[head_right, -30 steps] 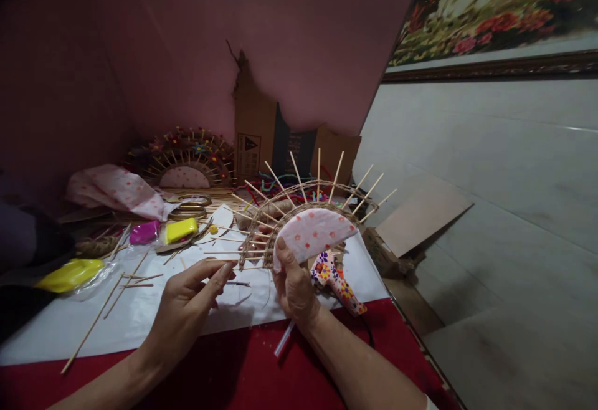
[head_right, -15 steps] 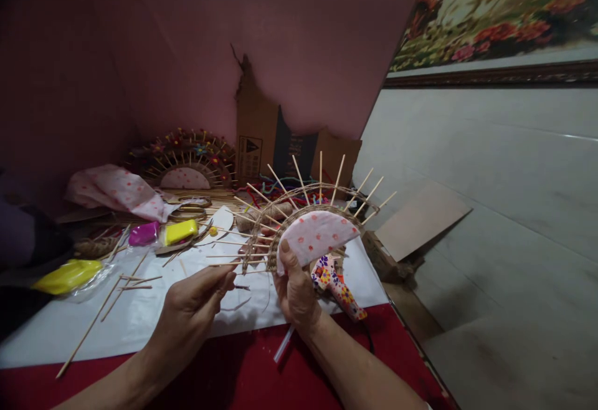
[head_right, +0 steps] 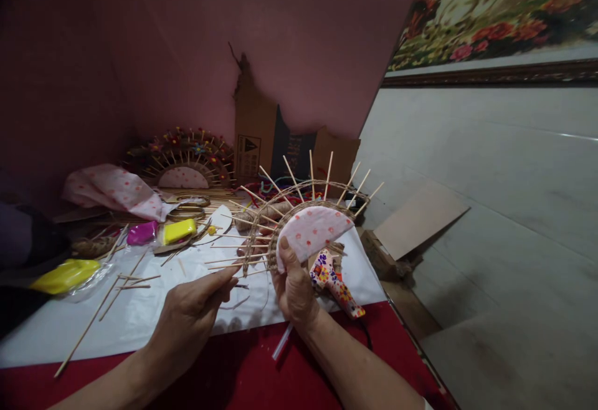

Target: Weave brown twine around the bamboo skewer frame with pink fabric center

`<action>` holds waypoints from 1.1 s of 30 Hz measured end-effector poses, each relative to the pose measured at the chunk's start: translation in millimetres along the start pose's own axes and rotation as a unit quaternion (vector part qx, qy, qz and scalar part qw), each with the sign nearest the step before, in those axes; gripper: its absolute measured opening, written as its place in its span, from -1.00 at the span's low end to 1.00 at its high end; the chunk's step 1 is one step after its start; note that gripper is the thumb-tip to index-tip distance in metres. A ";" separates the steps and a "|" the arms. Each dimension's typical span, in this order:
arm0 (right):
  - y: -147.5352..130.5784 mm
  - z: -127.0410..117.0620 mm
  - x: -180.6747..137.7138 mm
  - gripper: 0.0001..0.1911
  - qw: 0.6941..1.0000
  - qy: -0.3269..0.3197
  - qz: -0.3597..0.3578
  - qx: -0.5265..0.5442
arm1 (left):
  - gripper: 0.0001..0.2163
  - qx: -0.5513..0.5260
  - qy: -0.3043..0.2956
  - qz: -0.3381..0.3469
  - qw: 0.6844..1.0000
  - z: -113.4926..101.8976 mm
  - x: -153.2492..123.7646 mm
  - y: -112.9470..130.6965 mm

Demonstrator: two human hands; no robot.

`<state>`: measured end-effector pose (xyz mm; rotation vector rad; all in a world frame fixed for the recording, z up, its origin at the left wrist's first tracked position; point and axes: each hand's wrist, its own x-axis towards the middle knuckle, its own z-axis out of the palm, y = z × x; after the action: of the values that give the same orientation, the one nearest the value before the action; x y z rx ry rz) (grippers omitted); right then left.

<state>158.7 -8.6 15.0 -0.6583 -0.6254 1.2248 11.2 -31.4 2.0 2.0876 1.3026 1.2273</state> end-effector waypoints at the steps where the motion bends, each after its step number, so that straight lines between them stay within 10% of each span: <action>1: 0.4 -0.6 0.3 -0.69 1.000 0.001 0.001 0.000 | -0.82 -0.001 0.000 -0.001 1.000 0.0 0.6 -0.3; 33: -0.5 -4.2 4.7 -0.70 0.999 0.009 -0.010 0.051 | -0.72 0.053 -0.049 0.052 0.996 6.8 -0.2 -11.3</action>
<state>163.1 -4.7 13.0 -0.5759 -0.5497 1.2228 11.0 -25.2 -9.6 2.2861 1.2530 1.1031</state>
